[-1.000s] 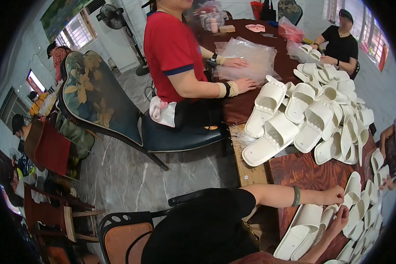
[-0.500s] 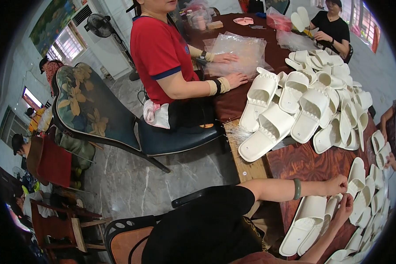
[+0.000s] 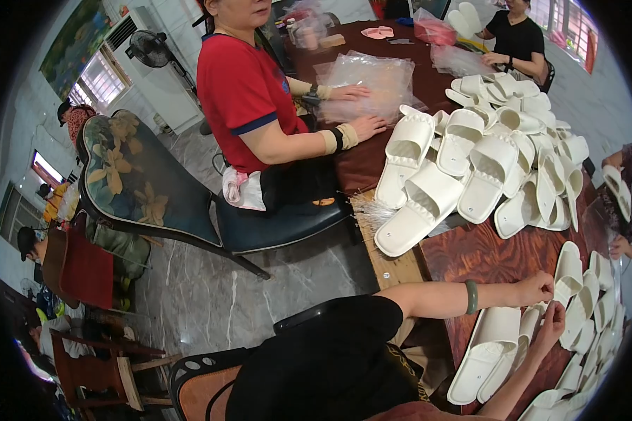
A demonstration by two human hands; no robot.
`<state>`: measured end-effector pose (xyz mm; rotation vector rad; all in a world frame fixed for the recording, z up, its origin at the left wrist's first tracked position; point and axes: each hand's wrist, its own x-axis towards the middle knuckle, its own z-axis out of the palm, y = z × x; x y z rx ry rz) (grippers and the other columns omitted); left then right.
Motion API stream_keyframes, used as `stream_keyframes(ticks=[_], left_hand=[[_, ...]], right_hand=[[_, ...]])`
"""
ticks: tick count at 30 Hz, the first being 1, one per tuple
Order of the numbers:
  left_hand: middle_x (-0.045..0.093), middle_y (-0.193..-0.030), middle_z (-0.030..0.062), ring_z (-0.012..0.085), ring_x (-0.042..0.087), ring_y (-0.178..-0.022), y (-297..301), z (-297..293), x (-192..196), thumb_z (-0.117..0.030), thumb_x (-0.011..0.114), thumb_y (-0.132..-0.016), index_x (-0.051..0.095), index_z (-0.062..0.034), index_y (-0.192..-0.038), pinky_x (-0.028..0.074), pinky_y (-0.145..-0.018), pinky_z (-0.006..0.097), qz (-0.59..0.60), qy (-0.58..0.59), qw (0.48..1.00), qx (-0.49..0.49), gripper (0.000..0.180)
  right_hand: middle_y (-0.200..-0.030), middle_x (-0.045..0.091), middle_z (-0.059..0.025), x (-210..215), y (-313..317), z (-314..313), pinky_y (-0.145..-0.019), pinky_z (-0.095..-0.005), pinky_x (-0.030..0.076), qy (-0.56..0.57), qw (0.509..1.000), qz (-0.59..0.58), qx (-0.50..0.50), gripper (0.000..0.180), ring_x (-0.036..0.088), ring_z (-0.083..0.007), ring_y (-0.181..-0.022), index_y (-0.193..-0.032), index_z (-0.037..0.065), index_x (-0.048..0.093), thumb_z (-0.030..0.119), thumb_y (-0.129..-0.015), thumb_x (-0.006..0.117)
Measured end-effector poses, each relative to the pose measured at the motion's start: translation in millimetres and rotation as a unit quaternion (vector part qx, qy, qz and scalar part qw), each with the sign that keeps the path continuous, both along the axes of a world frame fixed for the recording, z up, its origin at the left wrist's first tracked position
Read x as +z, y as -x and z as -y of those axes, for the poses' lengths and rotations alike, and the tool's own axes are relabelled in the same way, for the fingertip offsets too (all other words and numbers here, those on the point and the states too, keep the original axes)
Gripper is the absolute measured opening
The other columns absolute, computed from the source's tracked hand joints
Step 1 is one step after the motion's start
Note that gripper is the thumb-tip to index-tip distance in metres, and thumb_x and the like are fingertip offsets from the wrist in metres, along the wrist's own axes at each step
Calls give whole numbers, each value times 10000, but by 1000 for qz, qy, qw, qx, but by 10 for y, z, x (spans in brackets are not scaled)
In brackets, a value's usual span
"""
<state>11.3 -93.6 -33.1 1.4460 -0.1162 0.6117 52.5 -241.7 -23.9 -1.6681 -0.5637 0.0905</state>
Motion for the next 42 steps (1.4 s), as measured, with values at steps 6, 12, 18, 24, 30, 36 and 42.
stream_keyframes(ticks=[6, 12, 18, 24, 30, 36, 42], left_hand=[[619, -730, 102, 152, 595, -691, -17, 25, 11, -39, 615, -732, 582, 28, -764, 472, -620, 285, -15, -6, 999, -33, 81], [621, -729, 108, 159, 600, -697, -8, 26, 16, -34, 616, -734, 579, 32, -765, 478, -621, 285, -21, 23, 998, -48, 82], [621, -742, 114, 165, 603, -705, 30, 9, 39, -41, 613, -744, 574, 35, -769, 480, -628, 292, -34, 16, 998, -46, 88], [614, -737, 113, 169, 603, -701, 77, 13, 89, -40, 602, -758, 560, 37, -785, 480, -626, 297, -59, 23, 997, -40, 92], [611, -738, 112, 164, 599, -696, 83, -6, 103, -35, 599, -762, 556, 37, -779, 480, -635, 293, -45, 12, 998, -41, 85], [617, -743, 107, 154, 598, -698, 115, -7, 148, -34, 597, -762, 564, 41, -770, 478, -630, 288, -45, 18, 998, -49, 83], [627, -739, 116, 157, 602, -706, 139, -42, 164, -54, 603, -770, 575, 43, -779, 476, -628, 290, -49, -19, 998, -34, 101]], right_hand=[[-760, 498, 40, 0, -38, 75, -590, -179, 320, 5, 1000, -13, 0, 133, 410, -43, -666, -871, 19, 558, 149, -899, 555], [-787, 506, 31, 29, -22, 79, -622, -182, 337, 11, 999, -23, 25, 140, 418, -51, -694, -873, 13, 552, 150, -903, 547], [-799, 515, 15, 39, 33, 7, -684, -200, 369, 1, 1000, -6, 16, 179, 447, -73, -744, -878, -4, 547, 171, -913, 543], [-816, 532, 10, 102, 94, 2, -674, -197, 377, 9, 999, -30, 16, 193, 454, -67, -733, -897, -4, 560, 188, -912, 548], [-824, 542, 8, 56, 17, 54, -673, -196, 379, 5, 997, -66, 27, 170, 465, -66, -736, -900, -7, 566, 163, -898, 559], [-814, 536, 11, 50, 21, 45, -669, -198, 373, 27, 1000, -10, 2, 149, 460, -65, -732, -878, -6, 562, 142, -891, 561], [-798, 524, 24, 59, 60, 7, -652, -189, 359, 23, 1000, -5, -6, 141, 442, -55, -714, -863, 0, 559, 138, -890, 562]])
